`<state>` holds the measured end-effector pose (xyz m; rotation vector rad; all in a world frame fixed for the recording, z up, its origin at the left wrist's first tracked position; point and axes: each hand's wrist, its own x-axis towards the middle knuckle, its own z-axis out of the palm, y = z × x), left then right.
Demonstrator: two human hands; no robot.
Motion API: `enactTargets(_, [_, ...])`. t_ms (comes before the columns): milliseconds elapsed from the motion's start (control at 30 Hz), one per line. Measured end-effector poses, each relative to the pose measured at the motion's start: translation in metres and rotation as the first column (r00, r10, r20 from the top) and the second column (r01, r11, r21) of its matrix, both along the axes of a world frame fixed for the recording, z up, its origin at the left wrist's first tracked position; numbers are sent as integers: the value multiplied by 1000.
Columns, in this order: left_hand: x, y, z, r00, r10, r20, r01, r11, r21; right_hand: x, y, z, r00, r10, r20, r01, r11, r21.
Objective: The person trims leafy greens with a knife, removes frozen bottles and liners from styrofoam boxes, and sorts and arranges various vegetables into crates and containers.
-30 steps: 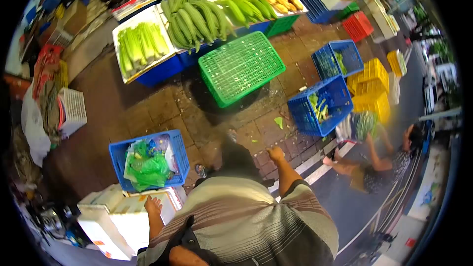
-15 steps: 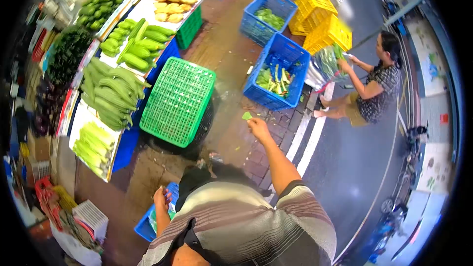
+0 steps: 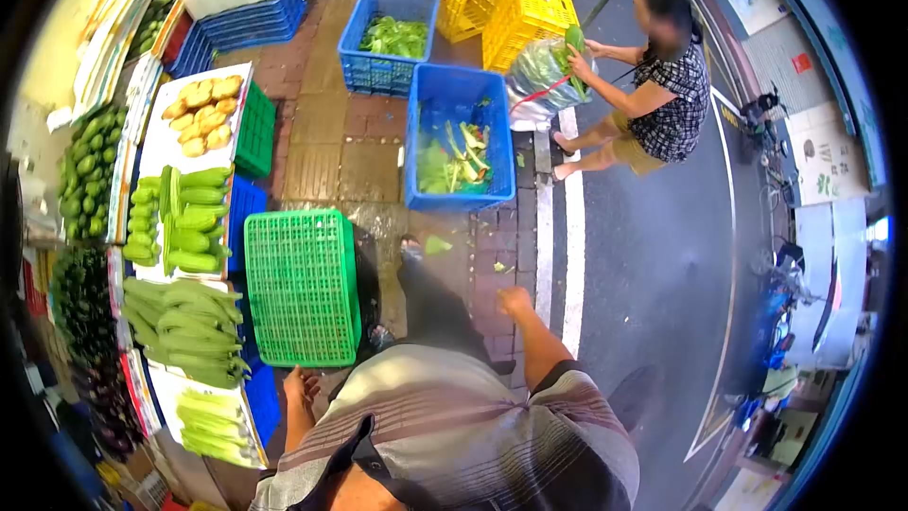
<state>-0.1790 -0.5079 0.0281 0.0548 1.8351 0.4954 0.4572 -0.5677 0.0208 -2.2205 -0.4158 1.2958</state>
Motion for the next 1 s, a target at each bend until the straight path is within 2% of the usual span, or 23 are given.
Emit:
enactTargets(33, [14, 29, 1, 999, -28, -18, 29, 1000, 8, 28, 14, -43, 986, 144, 86, -146, 989, 16])
enactTargets(67, [1, 47, -49, 999, 47, 18, -48, 992, 114, 54, 20, -83, 943, 291, 163, -296, 955, 8])
enactTargets(100, [16, 83, -22, 998, -47, 31, 44, 995, 86, 59, 48, -76, 964, 235, 123, -236, 972, -10])
enactTargets(167, [51, 134, -1, 1000, 27, 1, -27, 981, 190, 60, 122, -52, 998, -41, -37, 42, 999, 20])
enactTargets(200, [60, 151, 12, 1000, -13, -8, 14, 985, 170, 66, 164, -38, 996, -68, -65, 71, 997, 38])
enactTargets(233, [79, 185, 15, 999, -47, -5, 47, 982, 181, 75, 216, -23, 998, -19, -53, 22, 998, 55])
enactTargets(300, [112, 224, 43, 995, -99, -8, 98, 966, 238, 92, 328, 11, 970, 242, -15, -242, 970, -17])
enactTargets(367, [123, 249, 41, 989, -145, 25, 134, 957, 256, 113, 413, -26, 843, 415, 342, -475, 873, 109])
enactTargets(400, [137, 261, 53, 990, -143, 12, 135, 958, 254, 122, 464, -45, 846, 422, 326, -488, 859, 155])
enactTargets(433, [147, 273, 59, 993, -118, -9, 118, 971, 209, 115, 507, -26, 842, 399, 363, -485, 854, 188])
enactTargets(500, [150, 290, 56, 984, -173, 33, 164, 970, 181, 94, 589, 56, 863, 479, 162, -491, 870, 46])
enactTargets(533, [145, 295, 44, 980, -189, 62, 176, 970, 165, 84, 617, 72, 873, 449, 190, -468, 882, 64])
enactTargets(667, [145, 324, 26, 989, -142, 37, 141, 989, 42, 80, 707, 48, 877, 464, 127, -476, 875, 89])
enactTargets(700, [147, 331, 25, 993, -110, 36, 110, 994, 6, 81, 726, 24, 880, 462, 108, -471, 878, 81])
enactTargets(733, [142, 335, 10, 990, -130, 47, 133, 990, -46, 87, 741, -14, 871, 444, 210, -477, 867, 144])
enactTargets(767, [136, 346, -8, 988, -147, 57, 152, 984, -96, 79, 751, 8, 907, 409, 99, -418, 903, 96])
enactTargets(800, [133, 362, -14, 980, -183, 76, 191, 975, -113, 79, 766, 7, 894, 445, 60, -446, 895, 19])
enactTargets(833, [126, 387, -21, 911, -412, 35, 413, 910, -43, 78, 775, -7, 925, 378, 50, -380, 923, 65])
enactTargets(867, [120, 413, -27, 795, -604, -49, 605, 796, 15, 83, 791, -16, 889, 452, -69, -450, 892, 50])
enactTargets(900, [123, 436, -14, 871, -490, -29, 490, 872, -17, 82, 805, -21, 918, 387, -91, -395, 911, -116])
enactTargets(933, [125, 458, -2, 932, -362, -22, 360, 932, -47, 82, 822, -27, 928, 359, -95, -371, 910, -187])
enactTargets(967, [136, 524, 24, 994, -107, 16, 108, 992, -68, 81, 834, -36, 934, 343, -102, -357, 909, -216])
enactTargets(1000, [129, 564, 29, 998, -37, 42, 37, 999, 4, 82, 844, -42, 935, 337, -111, -355, 904, -241])
